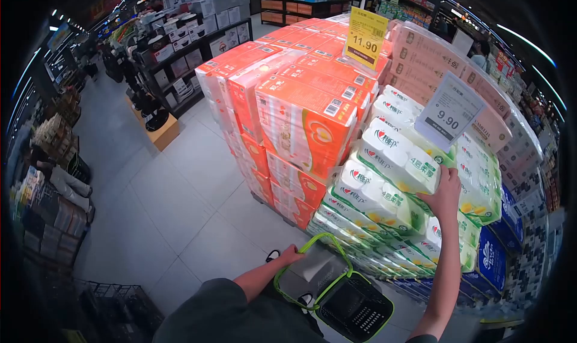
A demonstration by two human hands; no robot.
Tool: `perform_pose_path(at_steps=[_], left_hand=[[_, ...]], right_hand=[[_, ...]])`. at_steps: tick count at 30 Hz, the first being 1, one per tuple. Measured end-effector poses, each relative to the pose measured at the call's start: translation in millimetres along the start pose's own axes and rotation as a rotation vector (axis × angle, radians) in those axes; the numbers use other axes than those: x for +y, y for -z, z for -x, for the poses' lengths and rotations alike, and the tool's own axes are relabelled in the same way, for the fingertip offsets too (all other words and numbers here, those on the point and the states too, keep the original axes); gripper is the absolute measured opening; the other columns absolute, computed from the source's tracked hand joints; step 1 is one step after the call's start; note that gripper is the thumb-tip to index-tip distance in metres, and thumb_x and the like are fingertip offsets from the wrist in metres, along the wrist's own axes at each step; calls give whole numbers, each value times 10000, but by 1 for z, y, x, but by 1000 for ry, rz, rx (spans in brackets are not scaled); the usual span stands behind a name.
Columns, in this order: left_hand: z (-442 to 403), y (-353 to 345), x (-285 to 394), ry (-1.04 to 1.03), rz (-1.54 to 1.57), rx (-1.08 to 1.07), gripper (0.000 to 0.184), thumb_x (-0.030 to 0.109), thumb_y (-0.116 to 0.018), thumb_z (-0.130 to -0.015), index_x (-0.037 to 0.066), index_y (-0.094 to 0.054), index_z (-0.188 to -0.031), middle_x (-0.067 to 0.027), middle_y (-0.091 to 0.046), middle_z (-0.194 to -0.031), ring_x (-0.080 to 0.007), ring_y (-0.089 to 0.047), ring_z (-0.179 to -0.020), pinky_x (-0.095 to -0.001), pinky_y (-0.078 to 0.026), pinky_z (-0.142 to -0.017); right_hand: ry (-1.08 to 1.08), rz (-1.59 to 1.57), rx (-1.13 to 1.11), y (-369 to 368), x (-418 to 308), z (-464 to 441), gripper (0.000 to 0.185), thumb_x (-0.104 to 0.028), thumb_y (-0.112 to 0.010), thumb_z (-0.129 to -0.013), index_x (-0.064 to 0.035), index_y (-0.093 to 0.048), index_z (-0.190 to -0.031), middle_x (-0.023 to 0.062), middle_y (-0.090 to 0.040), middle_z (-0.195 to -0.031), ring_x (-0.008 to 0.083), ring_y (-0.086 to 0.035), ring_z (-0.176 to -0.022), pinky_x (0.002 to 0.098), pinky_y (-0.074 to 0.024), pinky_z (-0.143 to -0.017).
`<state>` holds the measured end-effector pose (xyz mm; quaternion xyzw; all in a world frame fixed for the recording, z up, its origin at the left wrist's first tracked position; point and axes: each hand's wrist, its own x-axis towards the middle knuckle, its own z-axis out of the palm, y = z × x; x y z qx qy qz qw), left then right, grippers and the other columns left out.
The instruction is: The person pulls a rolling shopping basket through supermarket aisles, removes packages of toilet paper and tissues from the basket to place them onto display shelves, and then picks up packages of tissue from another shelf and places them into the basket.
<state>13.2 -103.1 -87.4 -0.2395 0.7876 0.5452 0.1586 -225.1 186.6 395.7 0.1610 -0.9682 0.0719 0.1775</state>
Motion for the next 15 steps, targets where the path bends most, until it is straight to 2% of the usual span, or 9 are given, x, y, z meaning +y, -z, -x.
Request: perform_pose_path(at_steps=[1, 4, 7, 10, 11, 12, 15], left_hand=[[4, 0, 2, 5, 9, 31, 616, 521, -763, -662, 24, -513, -929, -163, -597, -867, -278, -581, -795, -384, -470, -707], [14, -5, 2, 84, 59, 115, 608, 517, -769, -655, 28, -523, -920, -156, -602, -869, -266, -586, -799, -383, -470, -695], [25, -9, -9, 69, 67, 174, 601, 515, -779, -646, 32, -535, -907, -142, -606, -863, -250, -593, -816, -372, -469, -682], [46, -6, -8, -19, 35, 239, 533, 457, -777, -686, 28, -542, -897, -117, -615, -803, -207, -599, -722, -337, -472, -611], [51, -4, -11, 3, 168, 176, 490, 422, -766, -715, 29, -540, -903, -102, -617, -769, -186, -588, -661, -320, -468, -576], [60, -4, -15, 34, 298, 107, 448, 386, -754, -743, 29, -539, -908, -87, -619, -735, -164, -577, -601, -303, -464, -541], [93, 2, -15, 66, 189, 84, 363, 317, -715, -787, 32, -521, -904, -60, -609, -695, -133, -559, -547, -287, -458, -504]], right_hand=[[27, -18, 6, 8, -1, 14, 949, -236, -879, -492, -35, -416, -1295, 150, -437, -1200, 337, -432, -1127, 437, -336, -985], [111, 95, 269, 40, -2, 69, 935, -136, -863, -491, -40, -414, -1305, 154, -439, -1208, 345, -419, -1135, 459, -320, -992], [44, 10, 342, 75, 3, 148, 969, -57, -852, -455, -40, -407, -1315, 161, -437, -1241, 356, -409, -1152, 464, -311, -998], [-81, -176, 221, 84, 16, 232, 987, -88, -860, -432, -32, -411, -1309, 180, -450, -1240, 365, -410, -1152, 453, -310, -1004], [-121, -286, 142, 76, 26, 260, 998, -103, -865, -428, -27, -406, -1311, 183, -456, -1239, 365, -412, -1150, 446, -310, -1007], [-171, -374, 28, 64, 36, 289, 998, -118, -877, -443, -15, -395, -1310, 181, -452, -1232, 343, -420, -1158, 441, -326, -1007], [-382, -636, -314, 23, 45, 359, 970, -157, -900, -467, 0, -398, -1282, 162, -475, -1175, 305, -463, -1119, 418, -379, -974]])
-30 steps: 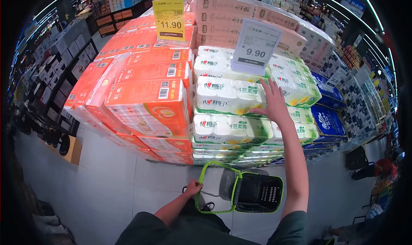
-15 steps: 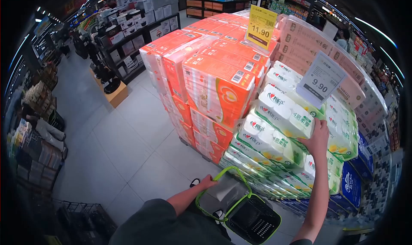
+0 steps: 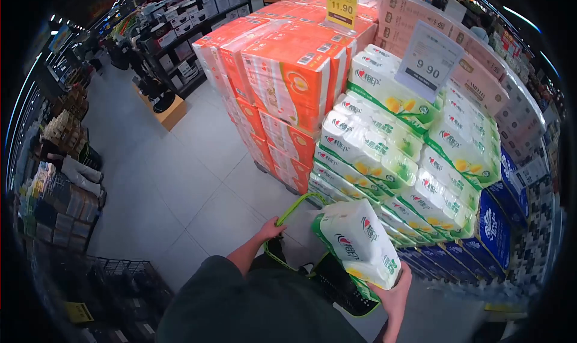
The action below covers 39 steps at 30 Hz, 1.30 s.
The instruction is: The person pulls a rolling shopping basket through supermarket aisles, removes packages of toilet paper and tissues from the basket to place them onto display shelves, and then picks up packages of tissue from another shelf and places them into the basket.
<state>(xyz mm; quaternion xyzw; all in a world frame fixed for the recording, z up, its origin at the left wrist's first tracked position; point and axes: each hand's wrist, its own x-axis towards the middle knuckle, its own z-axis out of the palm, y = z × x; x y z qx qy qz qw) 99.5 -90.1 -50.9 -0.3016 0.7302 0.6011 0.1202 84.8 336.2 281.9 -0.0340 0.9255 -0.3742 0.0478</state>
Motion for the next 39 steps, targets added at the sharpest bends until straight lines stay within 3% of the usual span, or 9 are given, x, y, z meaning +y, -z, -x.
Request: perform_pose_path(at_steps=[2, 6, 8, 14, 18, 24, 31, 35, 39], left_hand=[[16, 0, -17, 18, -96, 36, 310, 270, -690, -802, 36, -504, -883, -58, -585, -677, -130, -557, -550, -290, -461, -510], [39, 9, -30, 100, -2, 20, 152, 177, -608, -873, 63, -506, -868, -28, -503, -650, -129, -531, -568, -302, -505, -573], [46, 9, -18, 87, -27, -46, 141, 182, -590, -885, 64, -514, -893, -24, -499, -658, -129, -534, -590, -305, -508, -597], [44, 11, 1, 103, -73, -74, 132, 185, -565, -902, 61, -522, -915, -22, -498, -661, -141, -547, -590, -291, -446, -582], [47, 12, 7, 132, -139, -101, 145, 201, -574, -911, 73, -520, -950, -16, -500, -704, -122, -540, -612, -278, -469, -598], [69, -1, 25, 134, -100, -99, 117, 170, -568, -911, 65, -520, -933, -9, -493, -674, -120, -541, -625, -277, -454, -612], [75, -6, 34, 99, -118, -105, 107, 155, -567, -913, 66, -517, -944, -6, -495, -677, -110, -534, -632, -271, -452, -626], [74, -6, 34, 97, -91, -120, 107, 151, -565, -914, 67, -516, -957, -7, -500, -681, -107, -535, -641, -267, -448, -629], [73, -8, 39, 79, -121, -130, 112, 154, -564, -915, 65, -517, -965, -6, -502, -678, -107, -537, -638, -268, -445, -625]], right_hand=[[-143, -95, -43, -42, 62, 27, 912, -302, -902, -465, -16, -453, -1207, 163, -492, -1153, 335, -444, -1113, 441, -369, -951], [-581, 143, -114, -110, 166, 64, 955, -430, -873, -478, -11, -430, -1213, 180, -488, -1190, 343, -462, -1142, 451, -382, -971], [-810, 205, -116, -134, 205, 71, 987, -457, -861, -467, -21, -409, -1228, 175, -466, -1227, 343, -428, -1192, 515, -353, -988], [-1197, 366, -383, -194, 306, 53, 970, -531, -786, -565, -37, -370, -1288, 145, -432, -1315, 296, -381, -1271, 485, -316, -1036], [-1202, 462, -598, -235, 351, 31, 1032, -549, -759, -604, -37, -307, -1378, 130, -386, -1389, 296, -389, -1288, 530, -303, -1043], [-1114, 474, -848, -252, 314, 11, 1053, -537, -721, -632, -72, -245, -1448, 71, -345, -1451, 298, -450, -1260, 488, -364, -1001], [-932, 487, -715, -312, 312, 6, 898, -521, -652, -714, -219, -245, -1456, 173, -367, -1398, 327, -433, -1246, 439, -351, -986], [-770, 586, -495, -336, 314, -2, 860, -511, -706, -677, -178, -345, -1384, 198, -451, -1237, 361, -496, -1165, 459, -368, -966], [-732, 607, -567, -342, 309, -13, 819, -523, -700, -683, -189, -385, -1361, 198, -459, -1231, 360, -508, -1148, 451, -374, -963]])
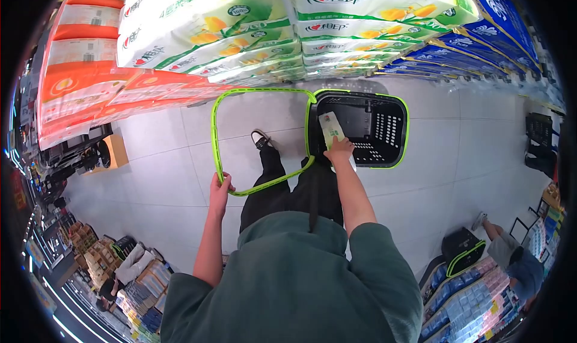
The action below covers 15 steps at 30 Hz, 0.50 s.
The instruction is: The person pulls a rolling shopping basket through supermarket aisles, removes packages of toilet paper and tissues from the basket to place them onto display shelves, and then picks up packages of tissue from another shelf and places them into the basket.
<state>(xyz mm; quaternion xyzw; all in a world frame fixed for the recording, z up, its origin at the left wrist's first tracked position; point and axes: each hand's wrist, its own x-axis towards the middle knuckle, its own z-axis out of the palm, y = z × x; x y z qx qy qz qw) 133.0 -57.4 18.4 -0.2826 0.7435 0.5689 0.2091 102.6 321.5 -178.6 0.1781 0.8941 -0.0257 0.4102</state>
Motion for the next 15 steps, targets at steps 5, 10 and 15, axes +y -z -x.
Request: perform_pose_path(at_steps=[5, 10, 15], left_hand=[[-6, 11, -13, 44, 4, -11, 119, 141, -554, -925, 68, -507, -1005, -9, -499, -677, -115, -538, -651, -282, -464, -660], [-8, 16, -16, 68, 10, 3, 123, 149, -551, -929, 69, -506, -1011, -7, -496, -674, -113, -538, -652, -289, -471, -672], [-4, 13, -12, 64, 20, -4, 117, 157, -546, -929, 66, -507, -991, -10, -500, -682, -113, -537, -647, -292, -466, -668]], right_hand=[[-90, -183, -95, -3, 33, -22, 732, -544, -648, -726, -197, -438, -1336, 186, -449, -1285, 373, -483, -1193, 428, -386, -974], [-165, -38, 152, 8, 124, -52, 467, -379, -538, -817, -156, -557, -1227, 169, -479, -1316, 297, -489, -1190, 416, -398, -977], [-369, -423, 191, 49, 199, -63, 442, -359, -568, -818, -118, -577, -1188, 204, -494, -1293, 349, -484, -1201, 454, -441, -964]])
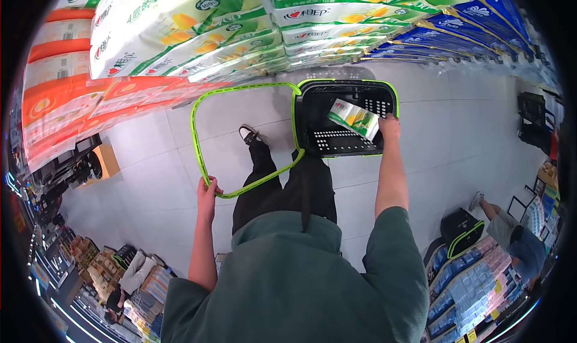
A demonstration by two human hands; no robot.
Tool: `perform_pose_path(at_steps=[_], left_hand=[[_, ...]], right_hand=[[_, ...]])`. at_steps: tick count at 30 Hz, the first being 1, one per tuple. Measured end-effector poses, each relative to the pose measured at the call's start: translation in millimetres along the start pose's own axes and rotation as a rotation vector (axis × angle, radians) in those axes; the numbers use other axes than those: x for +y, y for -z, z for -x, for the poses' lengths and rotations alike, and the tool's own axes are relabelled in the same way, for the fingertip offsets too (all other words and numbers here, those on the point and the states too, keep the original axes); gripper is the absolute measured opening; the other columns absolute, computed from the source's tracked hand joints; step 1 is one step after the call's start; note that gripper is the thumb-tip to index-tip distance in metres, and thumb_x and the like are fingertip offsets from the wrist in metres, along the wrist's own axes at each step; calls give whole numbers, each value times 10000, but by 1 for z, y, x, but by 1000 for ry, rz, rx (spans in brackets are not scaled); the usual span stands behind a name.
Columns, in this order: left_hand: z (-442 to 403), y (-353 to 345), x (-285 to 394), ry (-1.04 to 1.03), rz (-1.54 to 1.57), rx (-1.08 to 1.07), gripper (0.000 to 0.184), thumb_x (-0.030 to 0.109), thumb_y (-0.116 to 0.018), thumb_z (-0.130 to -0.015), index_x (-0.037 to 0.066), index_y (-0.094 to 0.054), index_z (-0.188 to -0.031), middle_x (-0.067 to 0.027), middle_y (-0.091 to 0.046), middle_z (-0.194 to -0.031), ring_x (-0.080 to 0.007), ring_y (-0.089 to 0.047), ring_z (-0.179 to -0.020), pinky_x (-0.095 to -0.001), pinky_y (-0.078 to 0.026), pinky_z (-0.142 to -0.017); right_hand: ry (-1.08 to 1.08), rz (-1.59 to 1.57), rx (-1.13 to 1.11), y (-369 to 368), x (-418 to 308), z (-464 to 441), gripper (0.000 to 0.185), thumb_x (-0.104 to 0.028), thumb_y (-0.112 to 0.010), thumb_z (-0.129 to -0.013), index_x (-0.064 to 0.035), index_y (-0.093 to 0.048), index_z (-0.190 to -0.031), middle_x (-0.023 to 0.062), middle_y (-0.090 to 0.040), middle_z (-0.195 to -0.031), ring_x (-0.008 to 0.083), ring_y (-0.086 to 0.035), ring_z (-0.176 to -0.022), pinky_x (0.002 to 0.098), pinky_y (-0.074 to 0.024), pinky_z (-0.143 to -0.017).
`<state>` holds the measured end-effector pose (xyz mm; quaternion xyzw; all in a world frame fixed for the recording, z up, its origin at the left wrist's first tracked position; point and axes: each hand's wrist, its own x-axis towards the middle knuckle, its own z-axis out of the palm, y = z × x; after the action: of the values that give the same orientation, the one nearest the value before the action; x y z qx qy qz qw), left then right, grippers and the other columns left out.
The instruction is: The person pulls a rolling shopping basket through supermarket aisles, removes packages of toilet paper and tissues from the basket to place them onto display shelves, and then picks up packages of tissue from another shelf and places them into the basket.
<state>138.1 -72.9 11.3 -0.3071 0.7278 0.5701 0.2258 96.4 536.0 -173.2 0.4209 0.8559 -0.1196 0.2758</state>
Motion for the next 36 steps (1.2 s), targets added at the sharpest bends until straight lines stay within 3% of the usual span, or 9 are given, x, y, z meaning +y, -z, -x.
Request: perform_pose_path(at_steps=[3, 8, 11, 16, 18, 21, 25, 28, 36], left_hand=[[-2, -2, -2, -22, -15, -23, 112, 156, -544, -928, 67, -507, -985, -10, -499, -689, -114, -535, -648, -294, -466, -667], [-8, -6, 0, -77, 4, -27, 103, 146, -544, -927, 69, -508, -985, -8, -490, -694, -118, -534, -645, -294, -470, -672], [-10, -4, -7, -63, 16, -68, 93, 128, -551, -913, 66, -507, -966, -13, -501, -713, -118, -550, -644, -275, -462, -616], [-12, 1, -15, -79, -14, -43, 113, 127, -547, -908, 57, -500, -984, -22, -511, -743, -120, -553, -639, -276, -461, -604], [-18, 5, -22, -90, 10, -66, 124, 138, -557, -905, 62, -504, -987, -17, -504, -710, -128, -559, -648, -280, -426, -613], [-21, 6, -20, -99, 6, -34, 127, 139, -556, -898, 50, -503, -972, -29, -515, -700, -132, -560, -623, -281, -438, -592], [-26, 14, -24, -101, -2, -28, 141, 144, -559, -887, 40, -503, -963, -49, -530, -678, -141, -568, -606, -290, -447, -579], [-30, 19, -29, -98, 38, -34, 132, 135, -562, -884, 44, -500, -956, -46, -531, -680, -139, -567, -593, -291, -451, -566], [-52, 25, -33, -84, 58, -61, 134, 119, -574, -869, 53, -498, -957, -47, -543, -703, -135, -573, -564, -292, -465, -546]], right_hand=[[52, -59, 162, 0, 10, 2, 444, -357, -576, -804, -95, -601, -1162, 228, -603, -1141, 373, -537, -1130, 441, -451, -955], [220, -201, 5, -26, -7, 42, 463, -345, -623, -781, -69, -616, -1152, 283, -567, -1164, 405, -555, -1082, 433, -439, -961], [514, -334, 69, -31, -52, 84, 394, -277, -652, -797, -54, -618, -1120, 254, -576, -1105, 387, -584, -1003, 412, -462, -904], [912, -764, 181, 146, -198, 243, 294, -169, -673, -812, -20, -603, -1056, 141, -555, -941, 321, -560, -828, 352, -475, -758], [1193, -684, 513, 202, -241, 280, 318, -187, -701, -796, -31, -600, -1053, 138, -544, -993, 309, -541, -935, 372, -463, -809], [1375, -561, 758, 275, -306, 327, 548, -279, -758, -744, -75, -531, -1198, 184, -483, -1165, 367, -460, -1113, 442, -397, -936], [1380, -228, 979, 314, -383, 323, 955, -381, -833, -618, -138, -348, -1404, 258, -386, -1335, 411, -382, -1248, 499, -324, -1034], [1259, 197, 816, 315, -404, 313, 1088, -400, -841, -588, -170, -236, -1463, 265, -330, -1402, 399, -326, -1314, 508, -309, -1054], [1190, 274, 876, 301, -406, 320, 1053, -297, -850, -592, -124, -258, -1445, 232, -365, -1362, 387, -350, -1287, 518, -293, -1057]])
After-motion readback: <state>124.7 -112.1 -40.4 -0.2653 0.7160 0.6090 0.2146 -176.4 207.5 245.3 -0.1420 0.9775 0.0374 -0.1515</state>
